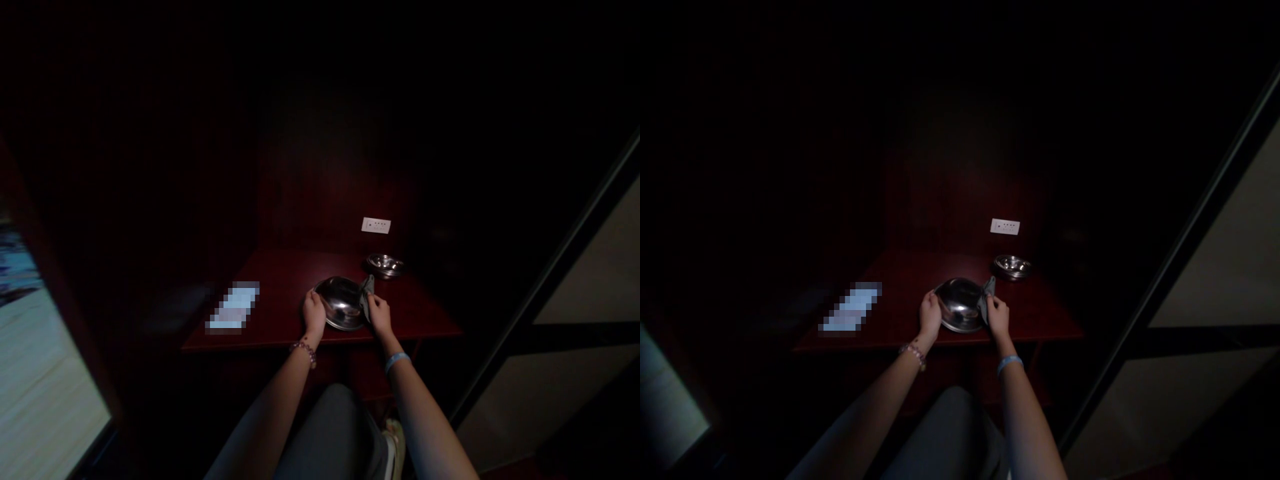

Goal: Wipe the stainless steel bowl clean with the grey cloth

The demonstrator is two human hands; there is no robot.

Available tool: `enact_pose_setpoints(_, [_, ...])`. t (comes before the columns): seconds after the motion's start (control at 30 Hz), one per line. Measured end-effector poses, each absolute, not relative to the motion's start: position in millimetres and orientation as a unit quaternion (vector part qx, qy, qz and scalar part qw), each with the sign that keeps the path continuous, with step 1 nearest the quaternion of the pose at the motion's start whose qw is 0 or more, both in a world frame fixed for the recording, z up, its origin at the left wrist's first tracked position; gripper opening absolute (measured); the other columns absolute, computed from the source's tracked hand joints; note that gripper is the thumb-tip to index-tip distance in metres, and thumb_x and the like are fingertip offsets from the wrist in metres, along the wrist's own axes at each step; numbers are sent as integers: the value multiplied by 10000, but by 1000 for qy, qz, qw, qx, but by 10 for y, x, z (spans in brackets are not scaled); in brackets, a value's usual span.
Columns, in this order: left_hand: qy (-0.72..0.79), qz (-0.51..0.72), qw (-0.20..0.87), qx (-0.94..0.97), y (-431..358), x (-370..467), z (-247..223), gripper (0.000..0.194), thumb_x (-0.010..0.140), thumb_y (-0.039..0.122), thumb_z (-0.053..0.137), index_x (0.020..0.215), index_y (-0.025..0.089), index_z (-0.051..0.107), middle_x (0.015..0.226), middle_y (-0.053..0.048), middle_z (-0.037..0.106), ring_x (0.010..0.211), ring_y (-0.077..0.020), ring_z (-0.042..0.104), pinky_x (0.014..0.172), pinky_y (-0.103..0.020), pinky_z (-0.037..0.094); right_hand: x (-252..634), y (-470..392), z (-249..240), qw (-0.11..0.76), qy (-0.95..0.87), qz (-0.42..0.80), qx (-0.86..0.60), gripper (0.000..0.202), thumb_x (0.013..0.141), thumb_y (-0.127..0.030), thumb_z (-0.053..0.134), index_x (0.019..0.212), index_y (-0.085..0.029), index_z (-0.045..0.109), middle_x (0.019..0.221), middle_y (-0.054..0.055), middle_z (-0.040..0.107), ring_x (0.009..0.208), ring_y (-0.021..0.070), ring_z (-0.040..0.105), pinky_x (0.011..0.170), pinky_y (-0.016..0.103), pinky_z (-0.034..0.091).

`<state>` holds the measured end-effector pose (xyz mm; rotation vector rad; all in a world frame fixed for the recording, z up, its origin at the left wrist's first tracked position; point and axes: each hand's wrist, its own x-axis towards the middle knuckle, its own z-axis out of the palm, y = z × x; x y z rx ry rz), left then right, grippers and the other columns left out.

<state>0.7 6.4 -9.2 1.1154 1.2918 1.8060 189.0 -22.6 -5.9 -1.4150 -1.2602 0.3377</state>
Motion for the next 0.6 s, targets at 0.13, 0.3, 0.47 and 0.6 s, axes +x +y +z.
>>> enact_pose_setpoints(0.13, [487,693,337,410,92,15,-128,288,937,295,392,1001,160,639,977,-123,706,896,-210,667,877,-345,505,1824,-285,-48,541,-567,143,-605,636,898,-625,335,945,-131,733,895,131,746,843,243,678,791,307,474])
enact_pose_setpoints(0.3, [464,721,355,373,97,15,-132,290,945,288,385,1014,153,632,988,-101,701,902,-180,661,892,-318,500,1489,-460,-85,514,-615,76,-594,625,987,-463,150,1432,-144,450,1472,130,483,1367,224,437,1118,382,336])
enact_pose_setpoints(0.47, [470,725,340,370,71,-11,-95,264,929,274,406,946,150,638,963,-107,699,927,-188,660,935,-327,479,1021,-709,23,393,-696,-65,-598,548,1000,-393,227,1505,-205,333,1583,69,323,1484,236,199,1203,497,125])
enact_pose_setpoints(0.6, [453,717,373,377,44,-21,-84,182,858,231,476,896,148,633,927,-101,705,843,-181,659,850,-322,508,795,-801,278,292,-749,-94,-588,519,995,-343,320,1514,-338,290,1597,12,298,1472,240,233,1196,509,113])
